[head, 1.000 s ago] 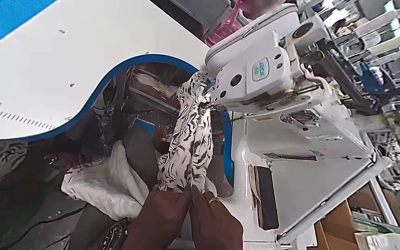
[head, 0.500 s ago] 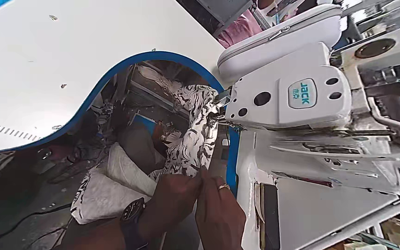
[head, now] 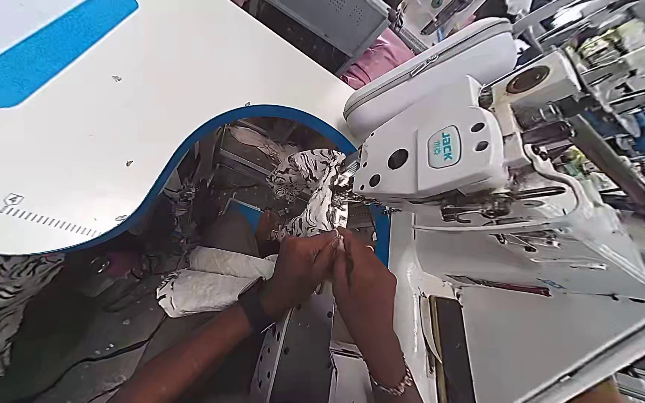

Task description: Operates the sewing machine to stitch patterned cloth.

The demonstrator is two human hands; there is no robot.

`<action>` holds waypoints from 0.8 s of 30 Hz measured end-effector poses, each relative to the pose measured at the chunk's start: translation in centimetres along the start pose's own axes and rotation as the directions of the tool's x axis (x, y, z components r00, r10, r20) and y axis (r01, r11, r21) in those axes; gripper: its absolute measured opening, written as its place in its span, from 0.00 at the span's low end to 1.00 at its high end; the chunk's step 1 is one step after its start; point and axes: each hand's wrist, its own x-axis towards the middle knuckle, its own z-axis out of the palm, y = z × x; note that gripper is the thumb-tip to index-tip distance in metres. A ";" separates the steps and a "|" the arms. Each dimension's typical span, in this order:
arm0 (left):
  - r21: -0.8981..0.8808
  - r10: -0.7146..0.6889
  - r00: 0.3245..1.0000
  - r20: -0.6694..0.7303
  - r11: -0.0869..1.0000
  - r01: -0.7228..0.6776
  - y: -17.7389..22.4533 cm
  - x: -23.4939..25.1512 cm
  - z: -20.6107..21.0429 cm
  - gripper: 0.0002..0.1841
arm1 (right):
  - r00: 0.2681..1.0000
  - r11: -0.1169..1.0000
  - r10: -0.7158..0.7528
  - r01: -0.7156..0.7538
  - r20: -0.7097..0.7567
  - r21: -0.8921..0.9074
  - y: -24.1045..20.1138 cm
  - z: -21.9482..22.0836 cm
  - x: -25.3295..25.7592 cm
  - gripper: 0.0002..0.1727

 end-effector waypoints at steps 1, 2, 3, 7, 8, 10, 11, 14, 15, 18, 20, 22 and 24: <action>0.034 -0.113 0.992 0.060 0.993 0.111 0.7 -0.2 -1.3 0.15 | 0.992 0.999 0.043 -0.047 0.119 0.026 0.8 -1.0 -0.8 0.17; 0.068 -0.213 0.970 0.116 0.976 0.206 1.1 -0.8 -2.8 0.16 | 0.971 0.996 0.070 -0.081 0.227 0.038 2.0 -1.9 -2.4 0.16; 0.107 -0.264 0.952 0.158 0.962 0.249 0.9 -1.6 -4.4 0.15 | 0.944 0.994 0.077 -0.097 0.320 0.048 3.4 -2.3 -4.1 0.14; 0.217 0.028 0.989 0.148 0.974 -0.060 0.0 -3.7 -6.6 0.15 | 0.909 0.993 -0.092 0.054 0.406 0.102 6.3 -4.0 -7.4 0.16; 0.247 0.152 0.975 0.162 0.950 -0.189 0.8 -3.7 -5.7 0.14 | 0.912 0.982 -0.190 0.175 0.363 0.074 4.7 -5.4 -6.5 0.17; 0.289 0.284 0.934 0.218 0.895 -0.339 2.1 -4.5 -3.3 0.11 | 0.901 0.945 -0.313 0.328 0.302 0.000 0.6 -6.9 -5.8 0.14; 0.288 0.272 0.928 0.255 0.895 -0.341 2.4 -4.4 -2.9 0.11 | 0.894 0.924 -0.358 0.382 0.270 -0.038 -0.5 -6.1 -5.5 0.11; 0.114 0.118 0.915 0.385 0.978 -0.175 1.7 -2.4 -3.8 0.15 | 0.885 0.913 -0.339 0.391 0.318 -0.115 -1.6 -4.1 -4.4 0.05; 0.038 0.078 0.923 0.376 0.994 -0.100 1.1 -2.1 -3.7 0.16 | 0.879 0.919 -0.304 0.373 0.366 -0.132 -1.7 -4.2 -4.2 0.05; 0.024 0.009 0.973 0.231 1.000 -0.015 1.0 -2.6 -2.7 0.17 | 0.879 0.925 -0.254 0.343 0.403 -0.165 -1.4 -4.6 -3.4 0.05; 0.074 -0.001 0.979 0.206 0.997 -0.014 1.9 -3.8 -2.7 0.15 | 0.891 0.927 -0.265 0.340 0.368 -0.155 -0.6 -4.5 -3.6 0.06; 0.097 0.008 0.985 0.174 0.995 -0.025 2.2 -4.4 -2.7 0.14 | 0.902 0.932 -0.285 0.340 0.324 -0.127 -0.1 -3.9 -3.7 0.07; 0.063 0.017 0.984 0.175 0.998 -0.028 1.5 -3.9 -2.6 0.15 | 0.914 0.936 -0.284 0.330 0.288 -0.123 -0.3 -3.2 -3.3 0.06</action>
